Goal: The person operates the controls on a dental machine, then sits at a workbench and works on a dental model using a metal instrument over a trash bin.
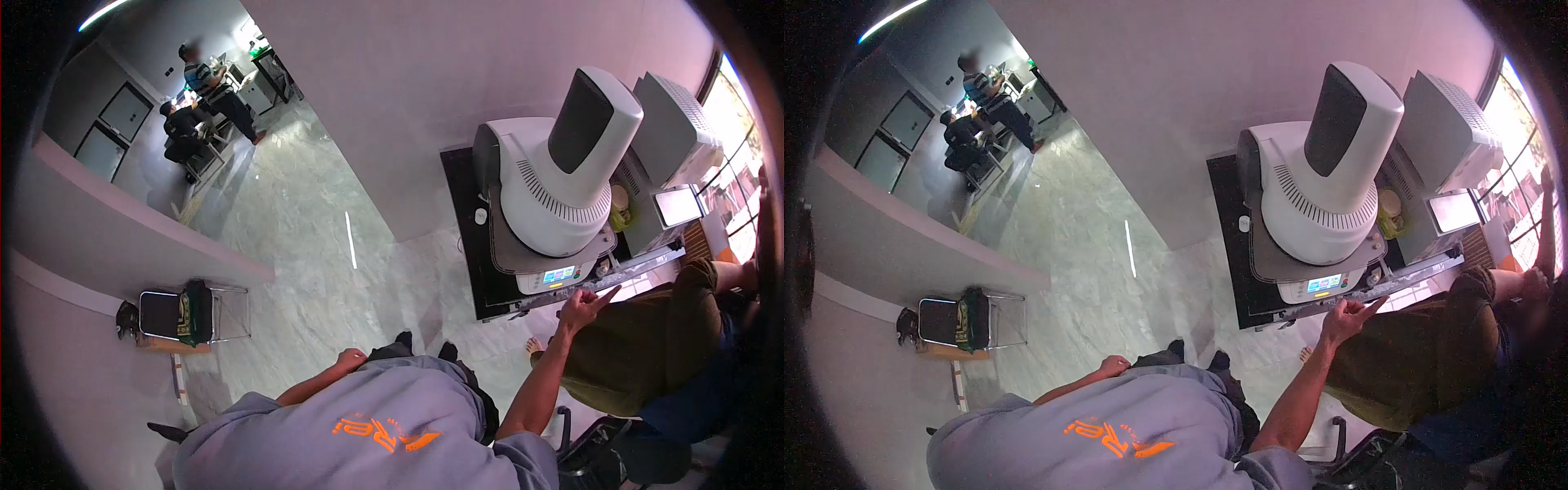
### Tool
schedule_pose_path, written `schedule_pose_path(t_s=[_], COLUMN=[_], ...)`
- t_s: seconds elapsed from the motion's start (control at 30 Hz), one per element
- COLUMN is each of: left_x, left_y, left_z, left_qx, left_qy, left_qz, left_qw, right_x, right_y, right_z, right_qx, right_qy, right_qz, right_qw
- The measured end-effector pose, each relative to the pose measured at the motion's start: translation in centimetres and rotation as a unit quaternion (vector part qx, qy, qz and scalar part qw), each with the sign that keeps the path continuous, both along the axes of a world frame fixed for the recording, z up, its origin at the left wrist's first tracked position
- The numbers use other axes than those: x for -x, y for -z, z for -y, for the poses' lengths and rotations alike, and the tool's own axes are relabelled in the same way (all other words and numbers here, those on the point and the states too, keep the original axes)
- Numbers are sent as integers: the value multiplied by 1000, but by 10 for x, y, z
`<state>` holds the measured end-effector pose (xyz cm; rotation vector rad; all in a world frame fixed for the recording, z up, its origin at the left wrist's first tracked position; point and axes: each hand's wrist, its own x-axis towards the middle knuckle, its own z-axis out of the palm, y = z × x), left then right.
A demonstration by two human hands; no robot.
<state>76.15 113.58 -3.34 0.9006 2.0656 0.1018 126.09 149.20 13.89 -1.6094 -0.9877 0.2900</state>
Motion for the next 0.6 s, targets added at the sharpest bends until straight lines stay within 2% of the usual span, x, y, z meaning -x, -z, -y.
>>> schedule_pose_path(t_s=[0.17,0.27,0.37,0.5,0.53,0.6], left_x=[0,1,0,-1,0,-1], left_y=[0,11,12,11,11,9], left_z=[7,7,7,9,9,8], left_qx=[0,2,14,18,19,18], left_qy=[7,11,10,1,-3,-8], left_qz=[-16,-20,-20,-20,-23,-24], left_qw=[1000,1000,1000,1000,1000,1000], right_x=[-14,-26,-24,-25,-16,-1], right_y=[19,71,89,141,127,102], right_z=[-5,-14,-14,-19,-15,-6], right_qx=[40,87,153,96,113,149], right_qy=[-31,-11,-62,-123,-138,-134], right_qz=[10,21,-132,-108,-153,-154], right_qw=[999,996,978,982,972,968])
